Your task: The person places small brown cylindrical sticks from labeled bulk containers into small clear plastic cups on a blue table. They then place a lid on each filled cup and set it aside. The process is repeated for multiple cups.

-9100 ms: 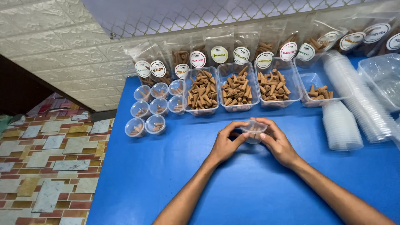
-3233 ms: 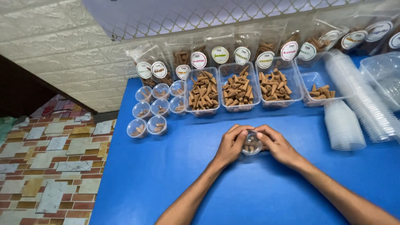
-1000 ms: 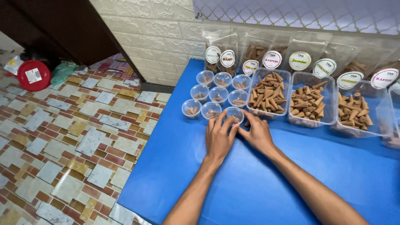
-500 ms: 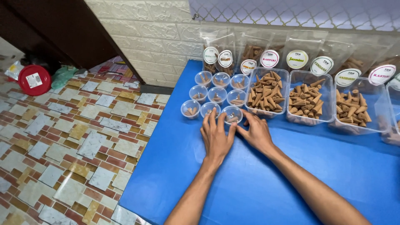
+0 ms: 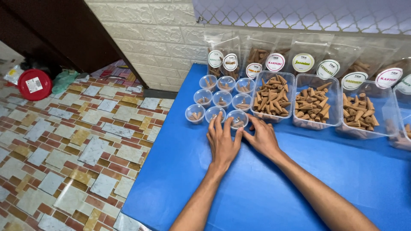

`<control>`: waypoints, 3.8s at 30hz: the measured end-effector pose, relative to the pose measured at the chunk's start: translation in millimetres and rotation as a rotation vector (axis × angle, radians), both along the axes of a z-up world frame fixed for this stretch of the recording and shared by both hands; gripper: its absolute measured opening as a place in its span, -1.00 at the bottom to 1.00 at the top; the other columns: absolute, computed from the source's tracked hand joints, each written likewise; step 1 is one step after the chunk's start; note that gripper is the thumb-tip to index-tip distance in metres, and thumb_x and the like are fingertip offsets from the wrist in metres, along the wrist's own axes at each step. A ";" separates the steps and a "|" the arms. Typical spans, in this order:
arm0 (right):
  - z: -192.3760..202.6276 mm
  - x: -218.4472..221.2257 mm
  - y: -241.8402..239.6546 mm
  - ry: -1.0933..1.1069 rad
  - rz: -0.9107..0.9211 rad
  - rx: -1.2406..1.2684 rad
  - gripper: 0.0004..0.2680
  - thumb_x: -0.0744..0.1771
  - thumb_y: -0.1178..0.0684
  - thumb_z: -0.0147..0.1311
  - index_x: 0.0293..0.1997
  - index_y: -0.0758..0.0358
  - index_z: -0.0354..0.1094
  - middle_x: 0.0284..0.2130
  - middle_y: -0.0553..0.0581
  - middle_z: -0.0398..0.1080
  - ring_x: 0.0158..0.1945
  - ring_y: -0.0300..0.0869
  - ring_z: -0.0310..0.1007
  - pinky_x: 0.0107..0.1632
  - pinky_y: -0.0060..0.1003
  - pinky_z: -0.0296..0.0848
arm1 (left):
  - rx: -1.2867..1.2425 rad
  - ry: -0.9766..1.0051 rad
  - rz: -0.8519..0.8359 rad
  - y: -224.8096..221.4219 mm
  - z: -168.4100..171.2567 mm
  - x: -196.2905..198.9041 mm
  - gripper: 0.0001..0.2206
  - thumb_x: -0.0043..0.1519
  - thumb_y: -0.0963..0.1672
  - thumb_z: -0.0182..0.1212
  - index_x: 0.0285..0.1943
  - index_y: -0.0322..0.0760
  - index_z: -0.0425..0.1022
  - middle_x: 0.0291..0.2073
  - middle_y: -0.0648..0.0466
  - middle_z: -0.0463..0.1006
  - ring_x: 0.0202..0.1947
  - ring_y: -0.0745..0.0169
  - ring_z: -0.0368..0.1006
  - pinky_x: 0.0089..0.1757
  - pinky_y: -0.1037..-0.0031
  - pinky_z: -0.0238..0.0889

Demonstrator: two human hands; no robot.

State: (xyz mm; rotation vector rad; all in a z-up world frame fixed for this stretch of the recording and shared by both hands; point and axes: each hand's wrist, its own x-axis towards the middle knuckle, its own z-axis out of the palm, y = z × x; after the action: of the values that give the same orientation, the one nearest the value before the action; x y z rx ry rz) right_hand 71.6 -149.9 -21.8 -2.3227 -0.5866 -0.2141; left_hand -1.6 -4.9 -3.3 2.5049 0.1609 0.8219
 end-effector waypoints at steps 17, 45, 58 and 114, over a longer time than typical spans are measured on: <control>-20.3 -26.2 -61.7 0.069 0.127 0.392 -0.46 0.21 0.32 0.19 0.38 0.19 0.25 0.01 0.26 0.48 -0.05 0.12 0.58 0.02 -0.03 0.51 | -0.175 -0.133 -0.486 -73.0 -9.0 -20.2 -0.87 0.32 -0.11 0.13 0.00 -0.10 0.49 -0.07 0.09 0.46 0.06 -0.02 0.36 0.08 0.25 0.21; 14.6 -168.9 -411.4 -0.567 -0.543 -0.163 -0.85 0.26 0.23 0.31 -0.19 0.18 0.43 -0.31 0.06 0.39 -0.27 -0.04 0.45 -0.14 -0.18 0.50 | -0.184 -0.184 -1.277 -352.4 -1.7 -16.5 -0.74 0.34 -0.08 0.16 0.21 -0.09 0.45 0.20 -0.10 0.38 0.26 -0.24 0.32 0.23 0.05 0.24; 25.5 -172.8 -403.9 -0.325 -0.667 0.014 -0.86 0.28 0.33 0.24 -0.27 0.16 0.43 -0.41 0.05 0.46 -0.30 -0.05 0.55 -0.19 -0.18 0.54 | -0.171 0.004 -1.264 -336.6 5.9 -21.1 -0.68 0.32 -0.08 0.17 0.27 0.06 0.43 0.27 -0.09 0.32 0.27 -0.21 0.28 0.21 0.04 0.24; 47.0 -37.3 -264.8 -0.742 -0.282 -0.181 -0.79 0.28 -0.06 0.31 -0.03 0.00 0.50 -0.20 0.07 0.47 -0.09 0.01 0.51 0.05 -0.06 0.48 | -0.300 0.206 -0.803 -160.0 -8.3 36.6 -0.44 0.00 -0.09 0.54 0.20 -0.31 0.49 -0.06 -0.01 0.62 0.13 -0.01 0.43 0.15 0.29 0.32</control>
State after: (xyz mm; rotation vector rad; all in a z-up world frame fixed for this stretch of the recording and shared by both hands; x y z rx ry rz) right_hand 34.3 -414.7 25.1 -2.4605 -0.6366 -1.2315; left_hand 34.9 -164.9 -11.6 2.0798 -0.5766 0.1873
